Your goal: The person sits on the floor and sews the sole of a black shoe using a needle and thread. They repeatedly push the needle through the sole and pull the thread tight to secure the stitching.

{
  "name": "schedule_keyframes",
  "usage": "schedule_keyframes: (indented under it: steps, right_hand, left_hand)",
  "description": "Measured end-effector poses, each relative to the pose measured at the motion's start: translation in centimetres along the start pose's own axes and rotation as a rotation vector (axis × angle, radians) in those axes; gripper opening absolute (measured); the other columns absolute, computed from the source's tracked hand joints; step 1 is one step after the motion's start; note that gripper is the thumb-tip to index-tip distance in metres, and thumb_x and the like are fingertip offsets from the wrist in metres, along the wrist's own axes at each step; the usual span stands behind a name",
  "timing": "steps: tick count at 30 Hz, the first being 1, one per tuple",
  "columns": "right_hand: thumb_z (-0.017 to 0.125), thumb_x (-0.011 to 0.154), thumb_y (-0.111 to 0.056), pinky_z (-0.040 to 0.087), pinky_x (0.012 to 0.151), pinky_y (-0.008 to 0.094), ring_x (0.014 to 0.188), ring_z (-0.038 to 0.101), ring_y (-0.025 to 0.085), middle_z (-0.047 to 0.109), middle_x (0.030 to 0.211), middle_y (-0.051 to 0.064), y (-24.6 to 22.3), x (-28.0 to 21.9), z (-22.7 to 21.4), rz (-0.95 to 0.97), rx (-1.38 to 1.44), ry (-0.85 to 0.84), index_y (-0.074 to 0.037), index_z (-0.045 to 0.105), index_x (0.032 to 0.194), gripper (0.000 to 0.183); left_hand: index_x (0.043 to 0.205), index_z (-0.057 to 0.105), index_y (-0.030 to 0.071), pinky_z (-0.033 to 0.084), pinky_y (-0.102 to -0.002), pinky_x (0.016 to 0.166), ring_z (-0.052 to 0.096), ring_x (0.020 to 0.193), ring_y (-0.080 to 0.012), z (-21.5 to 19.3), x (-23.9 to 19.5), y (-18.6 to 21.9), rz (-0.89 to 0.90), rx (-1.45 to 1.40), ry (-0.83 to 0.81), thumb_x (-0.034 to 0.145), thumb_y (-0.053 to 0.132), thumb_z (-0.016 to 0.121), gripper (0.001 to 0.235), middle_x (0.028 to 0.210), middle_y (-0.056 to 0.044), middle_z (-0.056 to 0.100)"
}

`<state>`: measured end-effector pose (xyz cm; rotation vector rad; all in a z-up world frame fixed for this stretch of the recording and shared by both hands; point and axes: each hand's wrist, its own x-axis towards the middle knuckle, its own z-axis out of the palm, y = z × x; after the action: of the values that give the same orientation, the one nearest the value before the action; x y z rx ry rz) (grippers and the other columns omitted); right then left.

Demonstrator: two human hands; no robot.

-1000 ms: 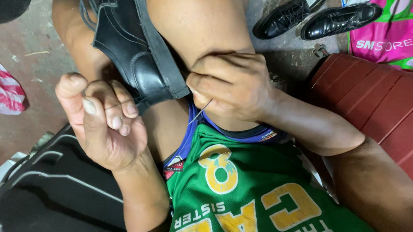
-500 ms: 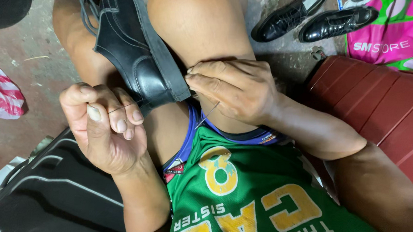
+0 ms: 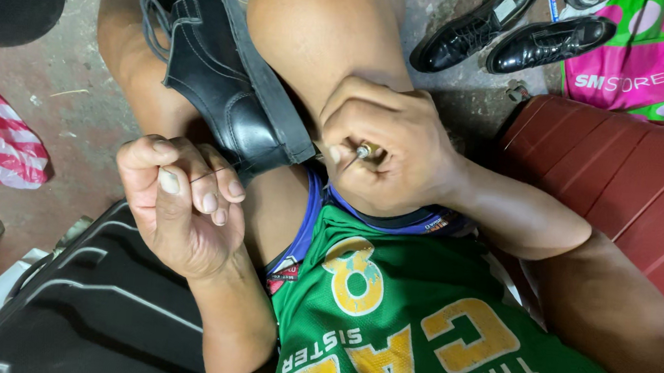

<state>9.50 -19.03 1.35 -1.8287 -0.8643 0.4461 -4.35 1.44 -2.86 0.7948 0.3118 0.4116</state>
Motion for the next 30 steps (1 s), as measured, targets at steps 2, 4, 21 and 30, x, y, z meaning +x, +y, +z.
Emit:
schedule_keyframes:
  steps: [2, 4, 21, 30]
  right_hand:
    - [0.068, 0.081, 0.002, 0.052, 0.063, 0.030, 0.071, 0.063, 0.017, 0.066, 0.096, 0.005, 0.0, -0.2, -0.3, 0.037, 0.007, -0.022, -0.004, 0.060, 0.089, 0.013]
    - [0.075, 0.087, -0.006, 0.056, 0.070, 0.030, 0.081, 0.068, 0.019, 0.067, 0.103, 0.007, 0.0, -0.3, -0.3, -0.170, -0.250, 0.042, -0.004, 0.065, 0.104, 0.019]
    - [0.072, 0.096, -0.008, 0.055, 0.069, 0.033, 0.080, 0.068, 0.020, 0.059, 0.116, 0.010, -0.8, -1.7, -0.2, 0.012, -0.358, -0.173, -0.005, 0.057, 0.108, 0.019]
    - [0.077, 0.095, -0.005, 0.044, 0.064, 0.020, 0.077, 0.062, 0.007, 0.069, 0.101, 0.000, -0.2, -0.1, 1.9, 0.228, 0.185, -0.017, -0.007, 0.063, 0.126, 0.034]
  left_hand:
    - [0.121, 0.056, 0.001, 0.048, -0.024, 0.061, 0.043, 0.055, -0.0081, 0.0, 0.1, 0.0, 0.001, -0.007, -0.006, 0.115, 0.014, 0.061, 0.015, 0.071, -0.002, 0.049]
    - [0.121, 0.056, 0.002, 0.048, -0.024, 0.061, 0.044, 0.055, -0.0079, 0.0, 0.3, 0.1, -0.002, -0.011, -0.012, 0.114, 0.014, 0.061, 0.015, 0.072, -0.003, 0.050]
    - [0.120, 0.056, 0.000, 0.050, -0.029, 0.068, 0.046, 0.059, -0.0099, 1.0, -0.1, -0.2, -0.001, 0.020, -0.048, 0.116, 0.015, 0.061, 0.016, 0.077, -0.006, 0.050]
    - [0.121, 0.056, 0.006, 0.044, -0.020, 0.060, 0.050, 0.067, -0.0104, -2.6, 1.6, 0.4, -0.017, -0.339, -0.034, 0.109, 0.015, 0.055, 0.015, 0.077, -0.002, 0.051]
